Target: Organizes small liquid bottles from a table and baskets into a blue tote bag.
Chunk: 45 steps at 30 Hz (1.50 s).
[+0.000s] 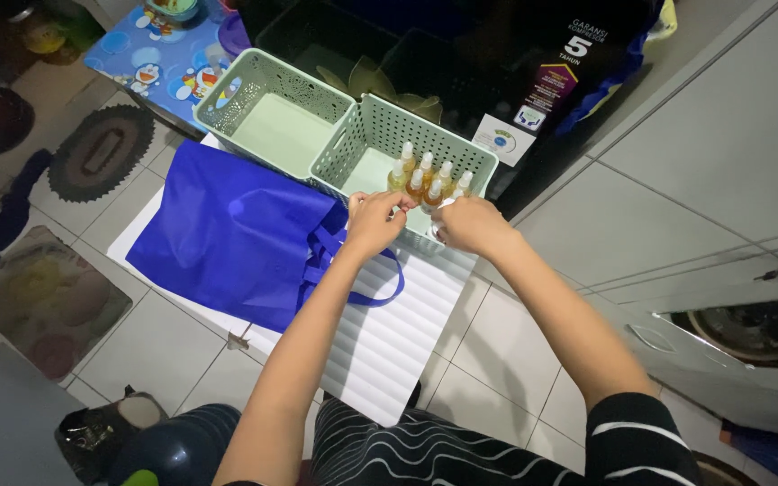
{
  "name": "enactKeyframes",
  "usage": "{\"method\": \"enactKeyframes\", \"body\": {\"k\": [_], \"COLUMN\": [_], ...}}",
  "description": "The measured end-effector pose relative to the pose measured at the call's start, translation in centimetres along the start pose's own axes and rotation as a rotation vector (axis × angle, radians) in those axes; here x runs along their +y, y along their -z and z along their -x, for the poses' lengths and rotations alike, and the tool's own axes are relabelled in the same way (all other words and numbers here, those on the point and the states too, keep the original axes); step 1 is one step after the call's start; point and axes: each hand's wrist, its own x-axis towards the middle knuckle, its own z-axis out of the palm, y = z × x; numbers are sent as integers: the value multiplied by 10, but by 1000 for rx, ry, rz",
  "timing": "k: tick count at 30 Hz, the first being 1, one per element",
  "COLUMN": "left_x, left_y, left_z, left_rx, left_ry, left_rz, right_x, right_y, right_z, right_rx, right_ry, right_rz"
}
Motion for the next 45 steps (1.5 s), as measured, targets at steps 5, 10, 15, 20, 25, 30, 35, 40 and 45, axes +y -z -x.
{"method": "enactKeyframes", "body": {"k": [5, 10, 15, 20, 25, 30, 35, 40, 45], "left_x": [2, -2, 1, 1, -10, -5, -33, -37, -58], "left_y": [4, 3, 5, 5, 1, 18, 27, 48, 48], "left_z": [-2, 0, 0, 0, 3, 23, 59, 93, 116], "left_rx": [-21, -26, -19, -10, 66, 309, 418, 450, 471], "left_ry": [-4, -4, -20, -13, -76, -132, -157, -126, -83], "left_rz": [20, -4, 20, 28, 102, 198, -9, -218, -427], "right_x": [0, -5, -3, -5, -10, -39, -62, -84, -105], "right_y": [3, 3, 2, 9, 7, 19, -2, -31, -68], "right_z": [2, 2, 1, -1, 3, 17, 10, -6, -30], "right_rx": [31, -13, 13, 33, 341, 543, 537, 550, 460], "right_ry": [-35, -74, -59, -50, 99, 195, 207, 314, 337], "right_rz": [-28, -16, -33, -13, -188, -444, -616, -681, -652]}}
